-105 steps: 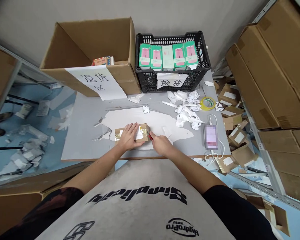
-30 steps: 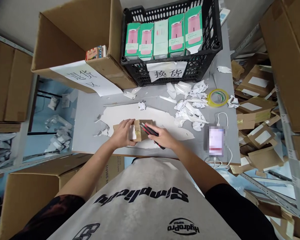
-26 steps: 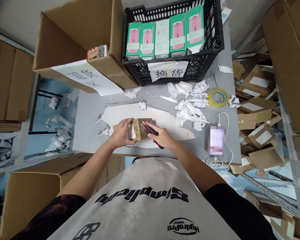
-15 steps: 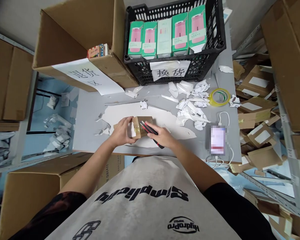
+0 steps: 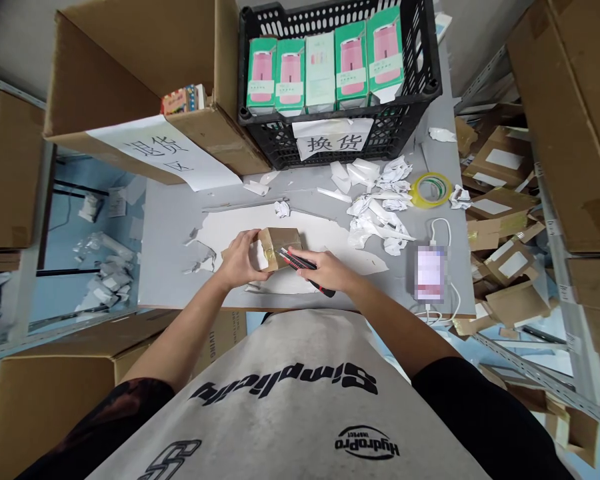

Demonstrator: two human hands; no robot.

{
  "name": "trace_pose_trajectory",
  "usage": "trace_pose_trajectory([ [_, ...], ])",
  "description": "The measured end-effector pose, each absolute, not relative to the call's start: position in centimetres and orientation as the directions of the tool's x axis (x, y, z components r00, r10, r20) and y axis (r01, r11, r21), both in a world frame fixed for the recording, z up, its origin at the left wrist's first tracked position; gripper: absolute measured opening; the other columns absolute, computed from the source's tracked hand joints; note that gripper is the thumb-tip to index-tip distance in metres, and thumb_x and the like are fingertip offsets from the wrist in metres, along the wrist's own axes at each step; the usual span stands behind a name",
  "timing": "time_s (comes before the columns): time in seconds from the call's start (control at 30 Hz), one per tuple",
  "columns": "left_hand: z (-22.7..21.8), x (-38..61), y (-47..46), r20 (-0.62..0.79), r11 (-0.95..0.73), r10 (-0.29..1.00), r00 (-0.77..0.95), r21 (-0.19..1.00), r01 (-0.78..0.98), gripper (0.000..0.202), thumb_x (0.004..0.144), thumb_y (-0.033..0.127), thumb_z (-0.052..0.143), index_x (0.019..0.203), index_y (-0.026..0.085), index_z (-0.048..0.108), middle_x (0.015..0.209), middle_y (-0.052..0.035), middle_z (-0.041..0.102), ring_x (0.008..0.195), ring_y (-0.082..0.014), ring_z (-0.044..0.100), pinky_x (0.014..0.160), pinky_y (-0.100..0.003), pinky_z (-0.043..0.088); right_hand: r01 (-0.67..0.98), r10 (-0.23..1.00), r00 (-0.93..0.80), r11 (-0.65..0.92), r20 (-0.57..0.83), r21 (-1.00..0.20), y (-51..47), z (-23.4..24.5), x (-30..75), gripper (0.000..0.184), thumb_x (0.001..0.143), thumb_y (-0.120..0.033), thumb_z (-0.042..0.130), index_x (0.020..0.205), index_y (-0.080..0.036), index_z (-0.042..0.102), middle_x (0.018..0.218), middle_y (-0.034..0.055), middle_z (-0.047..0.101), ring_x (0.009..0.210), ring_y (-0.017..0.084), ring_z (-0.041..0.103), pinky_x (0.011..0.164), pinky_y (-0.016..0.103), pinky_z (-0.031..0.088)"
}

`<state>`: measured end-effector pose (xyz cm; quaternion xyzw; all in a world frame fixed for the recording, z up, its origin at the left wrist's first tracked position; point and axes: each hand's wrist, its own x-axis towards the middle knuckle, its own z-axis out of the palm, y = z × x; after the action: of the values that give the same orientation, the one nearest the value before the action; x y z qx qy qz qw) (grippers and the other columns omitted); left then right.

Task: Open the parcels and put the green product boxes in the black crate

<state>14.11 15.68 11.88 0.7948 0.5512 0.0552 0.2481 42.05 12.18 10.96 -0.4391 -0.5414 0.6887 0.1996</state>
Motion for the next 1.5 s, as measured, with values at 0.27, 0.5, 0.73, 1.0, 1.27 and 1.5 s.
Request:
trace_pose_trajectory([
  [0.27,11.4,14.3,15.5,-0.175,-0.308,0.896,0.409,0.419,0.854,0.109,0.052,0.046,0.083,0.143,0.024,0.028,0.134,-0.0123,0.047,0.122,-0.0355,0.048,0.106,-0.049,0.038,0.188,0.732,-0.535,-0.385,-0.423,-0.904,11.8,10.8,43.1,0.062,0.085,-0.026,0.064,0.144,-0.037,0.049,0.097,-0.0018,0.072,0.069,0.011,0.060,0.068,0.026,0.053],
  [0.5,11.9,13.8,15.3,-0.169,-0.285,0.906,0.387,0.434,0.855,0.107,0.054,0.047,0.083,0.144,0.024,0.028,0.132,-0.0117,0.048,0.122,-0.0342,0.048,0.104,-0.047,0.040,0.156,0.749,-0.509,-0.403,-0.423,-0.902,11.2,10.2,41.6,0.063,0.086,-0.033,0.063,0.146,-0.037,0.045,0.083,-0.0028,0.070,0.065,0.013,0.060,0.062,0.027,0.053],
  [0.73,11.7,13.3,14.9,-0.159,-0.297,0.902,0.402,0.447,0.844,0.110,0.053,0.046,0.083,0.144,0.024,0.026,0.136,-0.0125,0.047,0.125,-0.0345,0.047,0.106,-0.048,0.039,0.151,0.789,-0.481,-0.354,-0.381,-0.923,11.8,10.1,40.5,0.064,0.086,-0.035,0.063,0.147,-0.037,0.044,0.079,-0.0030,0.067,0.064,0.014,0.060,0.058,0.027,0.056],
  [1.0,11.7,13.1,14.8,-0.115,-0.310,0.909,0.400,0.451,0.837,0.110,0.052,0.048,0.083,0.143,0.022,0.028,0.134,-0.0126,0.048,0.122,-0.0333,0.050,0.104,-0.046,0.042,0.130,0.779,-0.494,-0.374,-0.387,-0.918,11.7,10.1,40.2,0.064,0.086,-0.033,0.064,0.147,-0.037,0.044,0.090,-0.0018,0.071,0.068,0.014,0.062,0.063,0.029,0.057],
  [1.27,11.6,13.7,15.2,-0.123,-0.284,0.921,0.370,0.439,0.852,0.108,0.051,0.046,0.085,0.142,0.023,0.031,0.130,-0.0110,0.050,0.118,-0.0327,0.052,0.103,-0.046,0.043,0.105,0.681,-0.606,-0.445,-0.412,-0.889,11.6,10.5,42.0,0.065,0.084,-0.023,0.066,0.145,-0.035,0.048,0.096,-0.0016,0.071,0.075,0.012,0.064,0.078,0.031,0.056],
  [1.5,11.6,14.8,15.6,-0.170,-0.343,0.885,0.434,0.393,0.853,0.109,0.053,0.045,0.084,0.144,0.019,0.030,0.133,-0.0140,0.049,0.122,-0.0349,0.050,0.106,-0.048,0.039,0.126,0.579,-0.690,-0.495,-0.434,-0.860,11.2,9.5,44.8,0.063,0.083,-0.025,0.069,0.142,-0.032,0.051,0.090,-0.0008,0.071,0.074,0.013,0.065,0.079,0.032,0.055],
])
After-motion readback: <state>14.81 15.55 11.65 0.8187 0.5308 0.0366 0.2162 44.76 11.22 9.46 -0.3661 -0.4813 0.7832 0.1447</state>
